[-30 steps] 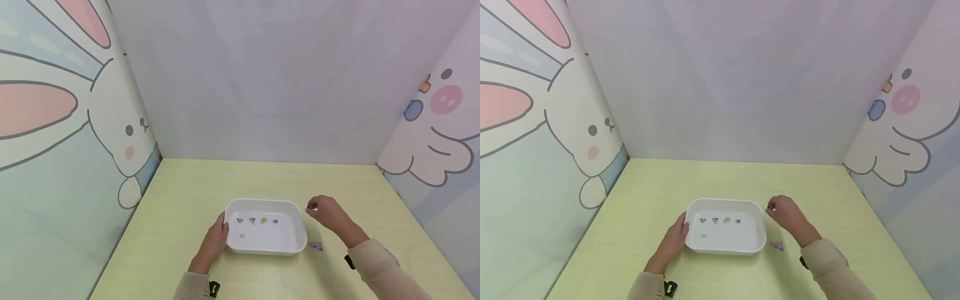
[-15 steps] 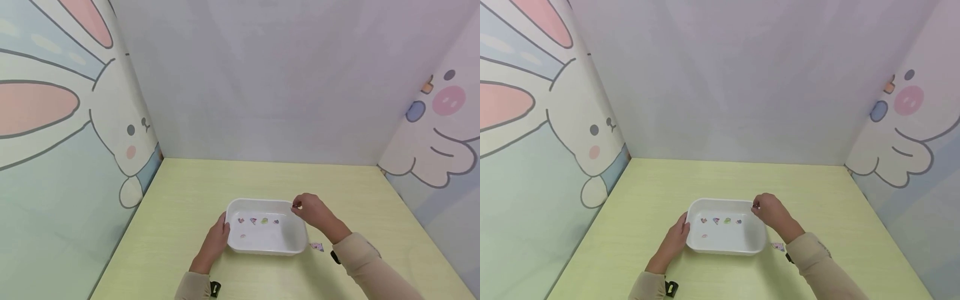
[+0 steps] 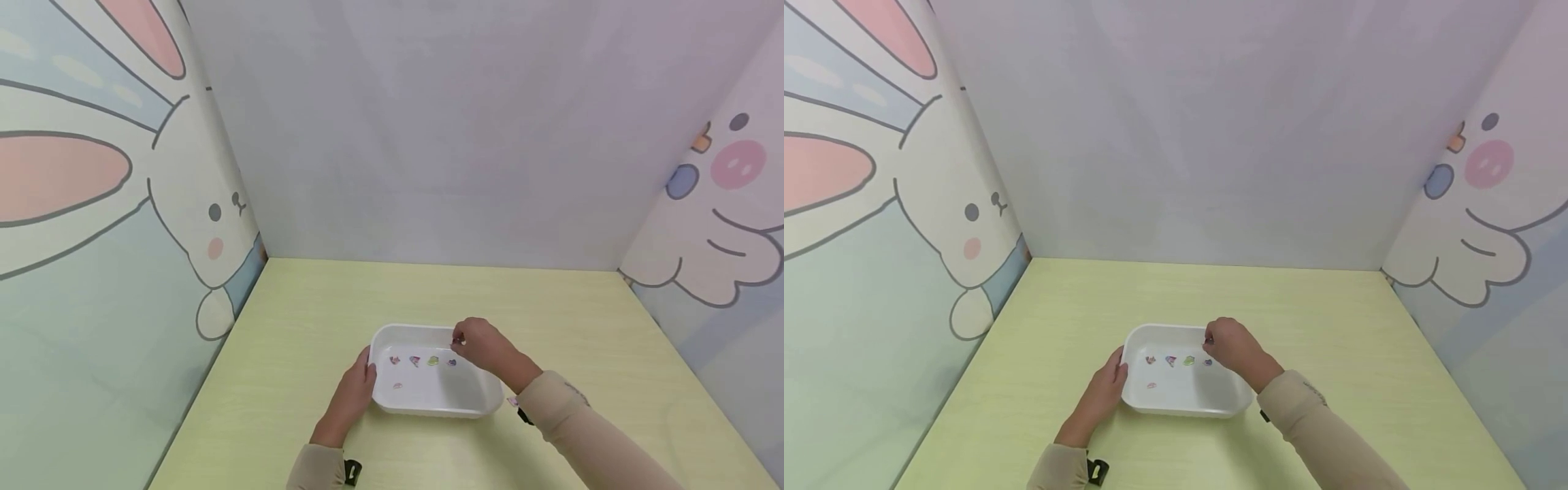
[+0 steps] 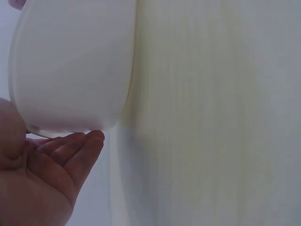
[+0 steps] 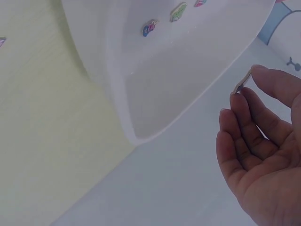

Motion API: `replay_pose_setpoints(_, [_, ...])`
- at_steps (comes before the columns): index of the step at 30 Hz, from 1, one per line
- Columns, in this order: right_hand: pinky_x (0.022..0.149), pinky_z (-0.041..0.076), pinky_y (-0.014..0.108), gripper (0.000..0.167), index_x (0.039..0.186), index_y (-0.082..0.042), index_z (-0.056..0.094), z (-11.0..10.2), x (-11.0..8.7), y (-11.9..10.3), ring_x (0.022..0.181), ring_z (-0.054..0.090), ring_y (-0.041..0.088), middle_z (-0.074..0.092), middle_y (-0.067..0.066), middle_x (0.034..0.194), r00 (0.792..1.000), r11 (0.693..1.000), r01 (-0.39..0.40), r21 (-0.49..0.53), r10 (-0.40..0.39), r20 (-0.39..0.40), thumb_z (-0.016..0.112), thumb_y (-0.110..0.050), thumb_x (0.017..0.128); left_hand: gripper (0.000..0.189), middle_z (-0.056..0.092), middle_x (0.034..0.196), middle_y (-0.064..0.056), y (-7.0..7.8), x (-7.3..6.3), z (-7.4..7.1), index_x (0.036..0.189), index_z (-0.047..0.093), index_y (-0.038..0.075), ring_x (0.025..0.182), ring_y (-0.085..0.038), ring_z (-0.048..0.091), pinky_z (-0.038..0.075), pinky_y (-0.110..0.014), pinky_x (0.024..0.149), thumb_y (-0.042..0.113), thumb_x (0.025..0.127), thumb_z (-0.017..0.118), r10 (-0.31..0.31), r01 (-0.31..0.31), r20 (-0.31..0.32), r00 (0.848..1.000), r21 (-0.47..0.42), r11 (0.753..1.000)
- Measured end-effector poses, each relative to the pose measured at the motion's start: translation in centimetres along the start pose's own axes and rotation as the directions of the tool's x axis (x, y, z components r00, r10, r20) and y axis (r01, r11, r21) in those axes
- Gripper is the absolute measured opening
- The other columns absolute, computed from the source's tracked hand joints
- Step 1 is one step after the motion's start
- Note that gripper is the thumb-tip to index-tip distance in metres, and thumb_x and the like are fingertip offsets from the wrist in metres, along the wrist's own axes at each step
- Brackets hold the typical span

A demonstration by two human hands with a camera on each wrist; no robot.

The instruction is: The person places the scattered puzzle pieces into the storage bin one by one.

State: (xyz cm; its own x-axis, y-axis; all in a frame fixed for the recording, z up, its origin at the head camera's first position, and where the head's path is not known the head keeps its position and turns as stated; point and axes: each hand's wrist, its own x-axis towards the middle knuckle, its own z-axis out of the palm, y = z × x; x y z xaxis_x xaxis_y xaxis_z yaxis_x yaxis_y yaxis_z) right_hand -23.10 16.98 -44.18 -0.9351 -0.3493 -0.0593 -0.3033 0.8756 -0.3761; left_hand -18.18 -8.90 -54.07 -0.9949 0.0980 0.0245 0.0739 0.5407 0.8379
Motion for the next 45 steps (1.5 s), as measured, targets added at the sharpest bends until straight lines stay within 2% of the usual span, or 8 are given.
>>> replay_pose_setpoints(8, [0.066, 0.050, 0.031, 0.006, 0.086, -0.006, 0.070, 1.1, 1.3, -1.0, 0.075, 0.054, 0.014, 0.059, -0.001, 0.081, 0.997, 1.000, -0.011, -0.003, 0.011, 0.070, 0.074, -0.010, 0.087, 0.046, 0.046, 0.143, -0.022, 0.2, 0.1, 0.0, 0.148, 0.035, -0.002, 0.130, -0.039, 0.043, 0.036, -0.054, 0.105, 0.014, 0.105, 0.042, -0.004, 0.004, 0.007, 1.000, 0.015, 1.000])
replay_pose_setpoints(15, [0.063, 0.049, 0.030, 0.008, 0.081, -0.010, 0.069, 2.0, 1.8, -1.8, 0.070, 0.052, 0.011, 0.058, -0.005, 0.074, 0.994, 0.999, 0.044, -0.013, -0.042, 0.103, 0.076, -0.011, 0.085, 0.046, 0.046, 0.143, -0.022, 0.2, 0.3, 0.0, 0.148, 0.034, -0.002, 0.129, -0.038, 0.044, 0.036, -0.054, 0.105, 0.014, 0.105, 0.041, 0.002, -0.002, 0.016, 1.000, 0.010, 1.000])
replay_pose_setpoints(22, [0.061, 0.049, 0.029, 0.007, 0.082, -0.009, 0.069, 2.8, 2.4, -2.5, 0.066, 0.052, 0.012, 0.058, -0.005, 0.072, 0.985, 0.999, 0.000, 0.037, -0.006, 0.173, 0.074, -0.011, 0.086, 0.047, 0.044, 0.144, -0.022, 0.6, 0.3, -0.1, 0.149, 0.034, -0.001, 0.131, -0.038, 0.042, 0.034, -0.054, 0.106, 0.014, 0.105, 0.040, -0.014, 0.014, 0.030, 0.999, 0.001, 1.000])
replay_pose_setpoints(28, [0.058, 0.048, 0.026, 0.010, 0.076, -0.010, 0.068, 4.4, 2.6, -2.3, 0.063, 0.050, 0.010, 0.057, -0.007, 0.068, 0.981, 0.996, 0.086, -0.001, -0.084, 0.176, 0.074, -0.008, 0.084, 0.047, 0.045, 0.144, -0.022, 0.5, 0.3, 0.0, 0.149, 0.033, -0.001, 0.130, -0.038, 0.044, 0.035, -0.054, 0.105, 0.014, 0.105, 0.040, -0.005, 0.005, 0.025, 1.000, 0.005, 1.000])
replay_pose_setpoints(36, [0.057, 0.044, 0.025, 0.017, 0.071, -0.012, 0.064, 5.9, 2.5, -2.9, 0.061, 0.047, 0.009, 0.053, -0.008, 0.064, 0.971, 0.988, 0.151, -0.029, -0.142, 0.193, 0.076, -0.009, 0.083, 0.047, 0.046, 0.142, -0.023, -0.2, 0.1, 0.3, 0.147, 0.034, -0.004, 0.129, -0.038, 0.045, 0.036, -0.054, 0.105, 0.011, 0.104, 0.042, 0.012, -0.012, -0.002, 1.000, 0.011, 1.000])
replay_pose_setpoints(45, [0.057, 0.044, 0.024, 0.018, 0.070, -0.012, 0.061, 6.9, 2.6, -3.3, 0.061, 0.046, 0.009, 0.050, -0.008, 0.064, 0.962, 0.982, 0.173, -0.075, -0.152, 0.226, 0.074, -0.008, 0.082, 0.046, 0.046, 0.141, -0.024, -0.3, 0.0, 0.3, 0.147, 0.034, -0.006, 0.129, -0.039, 0.044, 0.035, -0.054, 0.105, 0.011, 0.104, 0.042, 0.028, -0.028, -0.014, 1.000, 0.009, 1.000])
